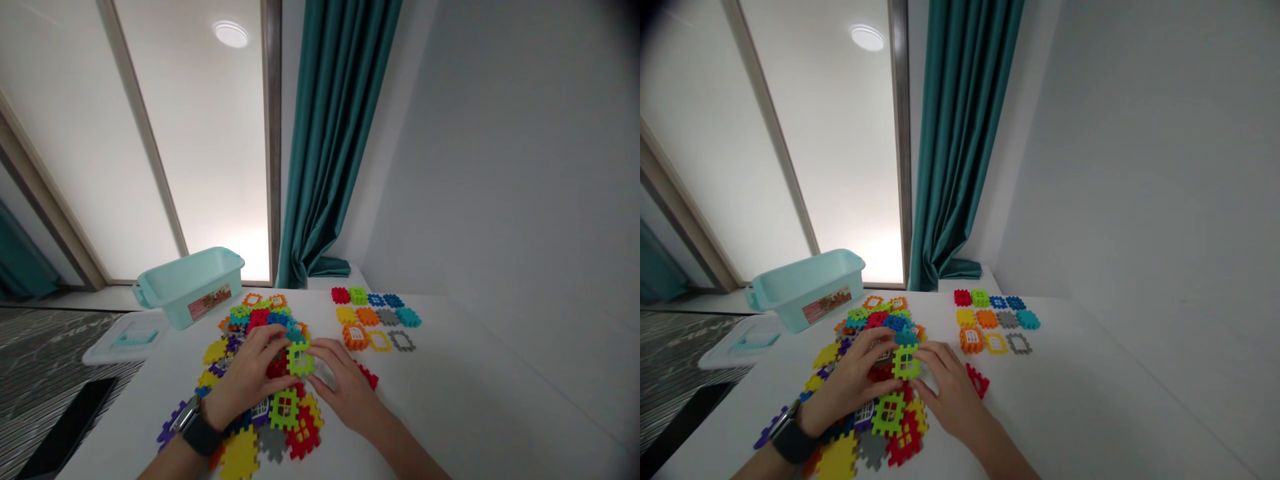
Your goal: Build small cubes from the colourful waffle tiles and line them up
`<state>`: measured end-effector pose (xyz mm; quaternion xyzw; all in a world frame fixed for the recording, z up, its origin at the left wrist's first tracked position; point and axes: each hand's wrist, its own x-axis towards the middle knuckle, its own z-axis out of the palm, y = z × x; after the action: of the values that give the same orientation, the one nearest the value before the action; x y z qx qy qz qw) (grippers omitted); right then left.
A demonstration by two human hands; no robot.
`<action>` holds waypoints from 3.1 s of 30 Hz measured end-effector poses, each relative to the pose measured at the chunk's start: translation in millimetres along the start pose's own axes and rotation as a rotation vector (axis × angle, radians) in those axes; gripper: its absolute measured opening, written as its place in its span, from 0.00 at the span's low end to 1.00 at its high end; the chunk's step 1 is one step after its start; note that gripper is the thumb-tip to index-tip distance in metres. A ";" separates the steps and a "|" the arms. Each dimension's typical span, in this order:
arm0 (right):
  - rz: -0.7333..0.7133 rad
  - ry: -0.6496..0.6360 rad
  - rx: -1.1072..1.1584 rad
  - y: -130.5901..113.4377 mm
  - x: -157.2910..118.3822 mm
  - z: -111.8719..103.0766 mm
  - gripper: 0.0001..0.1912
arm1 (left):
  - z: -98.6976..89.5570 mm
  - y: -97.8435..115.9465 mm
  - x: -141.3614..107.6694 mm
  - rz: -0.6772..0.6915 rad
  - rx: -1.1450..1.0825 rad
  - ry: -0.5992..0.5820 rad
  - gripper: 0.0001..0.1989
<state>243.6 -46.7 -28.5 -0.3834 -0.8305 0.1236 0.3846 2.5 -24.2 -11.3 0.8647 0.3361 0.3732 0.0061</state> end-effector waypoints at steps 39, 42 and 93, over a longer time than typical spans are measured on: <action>-0.172 0.199 -0.111 0.1 3.9 -6.7 0.13 | 5.9 -1.7 -2.0 -0.140 -0.163 -0.047 0.24; -0.180 0.186 -0.118 -0.2 4.9 -7.2 0.11 | 5.2 -0.1 -1.8 -0.151 -0.181 -0.051 0.24; 0.490 0.128 0.422 0.1 5.3 7.2 0.17 | -3.1 7.0 12.9 -0.438 -0.554 -0.131 0.13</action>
<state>236.1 -42.1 -30.5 -0.4908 -0.6438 0.3574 0.4657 10.9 -22.8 1.0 0.7597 0.3984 0.3839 0.3418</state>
